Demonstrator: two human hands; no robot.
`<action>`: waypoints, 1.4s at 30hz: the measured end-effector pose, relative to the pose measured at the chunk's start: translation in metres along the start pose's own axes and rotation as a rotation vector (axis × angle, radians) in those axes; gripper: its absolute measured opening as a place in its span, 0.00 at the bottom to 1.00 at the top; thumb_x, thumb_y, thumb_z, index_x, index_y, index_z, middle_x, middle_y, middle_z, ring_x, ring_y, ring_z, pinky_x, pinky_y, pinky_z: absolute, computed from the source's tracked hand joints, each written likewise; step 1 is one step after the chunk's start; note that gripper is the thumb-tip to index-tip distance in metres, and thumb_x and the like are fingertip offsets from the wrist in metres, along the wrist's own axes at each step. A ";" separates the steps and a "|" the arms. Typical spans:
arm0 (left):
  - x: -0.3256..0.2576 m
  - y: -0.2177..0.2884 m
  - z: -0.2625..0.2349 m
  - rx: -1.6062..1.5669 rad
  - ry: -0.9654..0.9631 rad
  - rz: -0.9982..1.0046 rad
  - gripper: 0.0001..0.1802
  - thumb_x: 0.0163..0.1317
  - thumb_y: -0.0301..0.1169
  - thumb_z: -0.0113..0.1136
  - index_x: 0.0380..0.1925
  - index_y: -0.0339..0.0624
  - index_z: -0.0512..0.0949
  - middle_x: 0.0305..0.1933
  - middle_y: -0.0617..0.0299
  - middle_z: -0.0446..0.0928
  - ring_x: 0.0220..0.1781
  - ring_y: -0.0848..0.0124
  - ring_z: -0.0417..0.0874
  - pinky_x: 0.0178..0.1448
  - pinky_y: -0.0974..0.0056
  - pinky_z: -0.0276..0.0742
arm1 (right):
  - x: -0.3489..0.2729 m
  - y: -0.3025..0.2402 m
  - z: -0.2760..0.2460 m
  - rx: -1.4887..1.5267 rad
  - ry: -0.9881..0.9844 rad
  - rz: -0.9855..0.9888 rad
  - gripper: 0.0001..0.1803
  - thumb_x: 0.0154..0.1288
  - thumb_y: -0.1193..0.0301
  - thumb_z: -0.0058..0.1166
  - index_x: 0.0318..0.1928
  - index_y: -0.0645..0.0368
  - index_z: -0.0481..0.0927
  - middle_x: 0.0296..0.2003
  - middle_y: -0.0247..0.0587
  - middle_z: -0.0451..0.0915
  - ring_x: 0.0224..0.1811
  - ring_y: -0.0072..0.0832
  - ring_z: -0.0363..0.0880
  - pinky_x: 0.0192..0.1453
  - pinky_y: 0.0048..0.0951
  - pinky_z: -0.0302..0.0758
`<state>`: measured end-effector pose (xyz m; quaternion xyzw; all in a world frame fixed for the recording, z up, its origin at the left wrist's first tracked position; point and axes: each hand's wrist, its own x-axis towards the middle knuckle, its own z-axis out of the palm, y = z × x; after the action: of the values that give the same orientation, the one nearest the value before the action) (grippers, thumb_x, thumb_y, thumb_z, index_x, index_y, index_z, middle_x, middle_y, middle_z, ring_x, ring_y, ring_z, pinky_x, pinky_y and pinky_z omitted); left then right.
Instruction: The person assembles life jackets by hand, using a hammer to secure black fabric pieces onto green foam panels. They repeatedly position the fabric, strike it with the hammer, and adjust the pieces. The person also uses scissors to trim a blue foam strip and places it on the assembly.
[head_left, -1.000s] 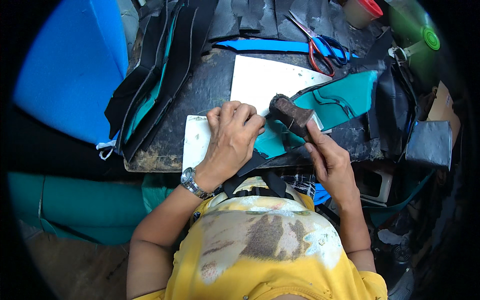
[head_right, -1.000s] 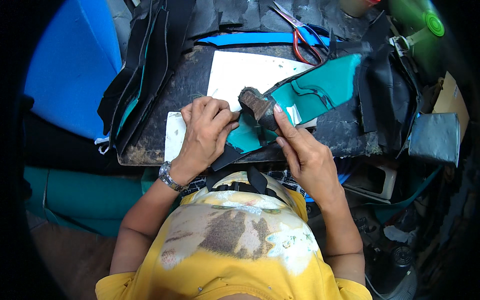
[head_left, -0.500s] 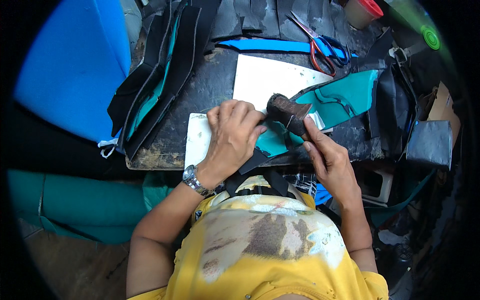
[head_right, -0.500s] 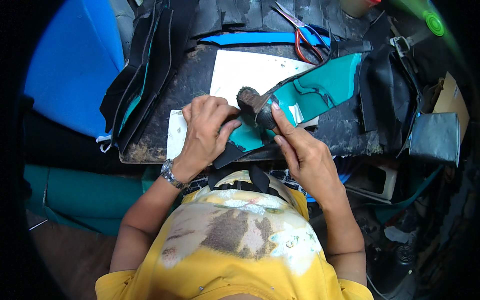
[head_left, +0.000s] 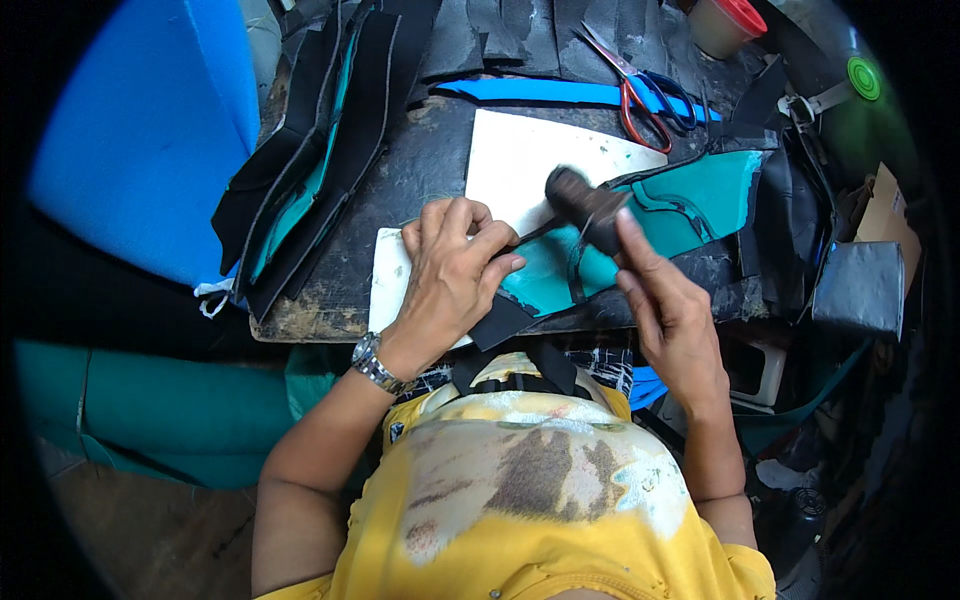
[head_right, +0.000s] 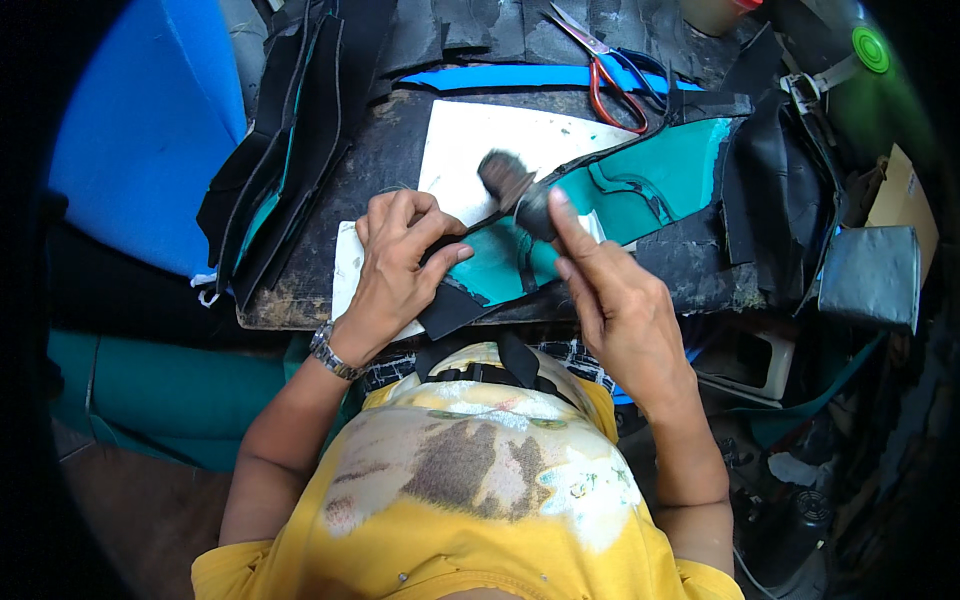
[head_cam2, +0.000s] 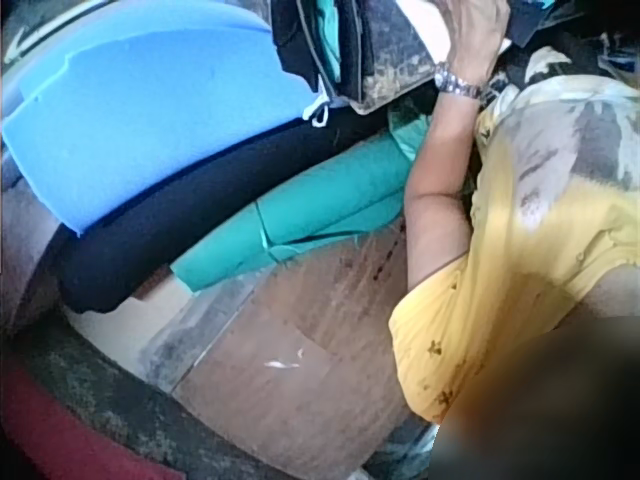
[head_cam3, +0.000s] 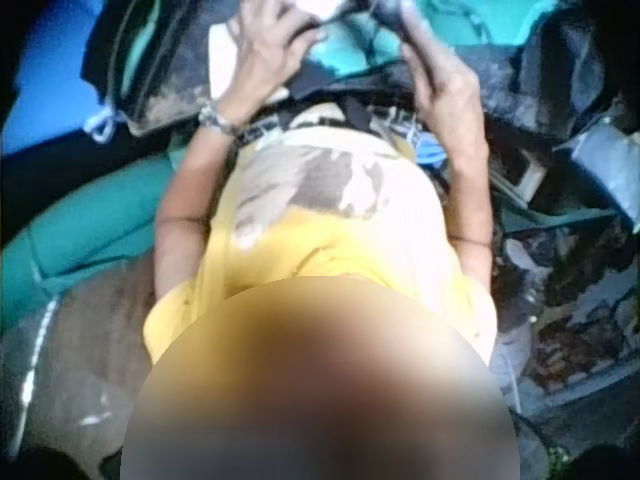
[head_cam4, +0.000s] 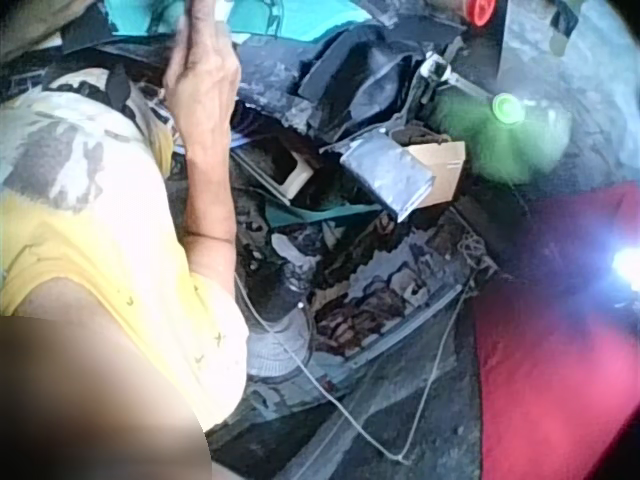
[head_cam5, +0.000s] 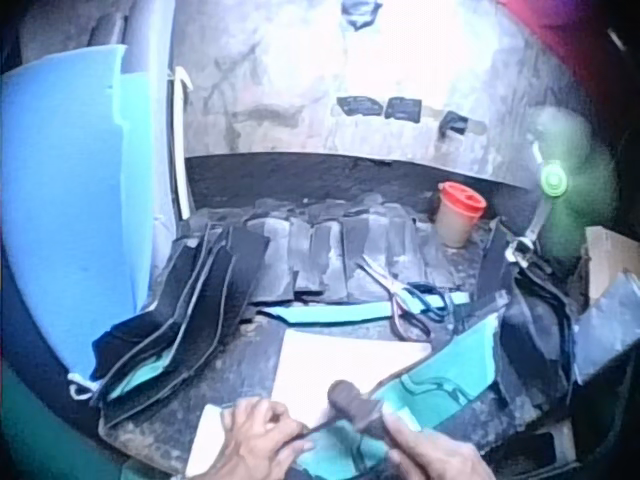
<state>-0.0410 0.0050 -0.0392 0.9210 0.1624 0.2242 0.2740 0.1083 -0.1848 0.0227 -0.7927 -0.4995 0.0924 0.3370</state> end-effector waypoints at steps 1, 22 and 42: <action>-0.001 0.000 0.000 0.000 -0.005 0.003 0.13 0.59 0.36 0.71 0.42 0.47 0.82 0.46 0.60 0.73 0.58 0.59 0.69 0.61 0.51 0.58 | 0.001 0.001 0.002 0.051 0.058 -0.005 0.34 0.70 0.78 0.58 0.74 0.45 0.69 0.39 0.54 0.83 0.36 0.47 0.83 0.46 0.41 0.79; -0.004 -0.003 0.002 -0.003 0.025 -0.078 0.29 0.53 0.36 0.77 0.51 0.41 0.73 0.46 0.56 0.76 0.53 0.60 0.72 0.58 0.55 0.60 | -0.002 -0.005 0.011 0.024 -0.017 -0.117 0.35 0.68 0.80 0.59 0.74 0.49 0.69 0.34 0.49 0.81 0.31 0.42 0.81 0.40 0.40 0.80; 0.090 0.049 0.069 -0.177 -0.055 0.053 0.18 0.59 0.26 0.68 0.45 0.31 0.72 0.45 0.41 0.74 0.48 0.46 0.77 0.52 0.49 0.74 | -0.080 0.097 -0.002 -0.138 0.523 0.267 0.26 0.76 0.77 0.51 0.73 0.56 0.70 0.62 0.51 0.79 0.57 0.40 0.82 0.60 0.36 0.76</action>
<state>0.0788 -0.0256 -0.0334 0.9030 0.1099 0.2196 0.3525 0.1412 -0.2808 -0.0514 -0.8694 -0.2921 -0.1056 0.3844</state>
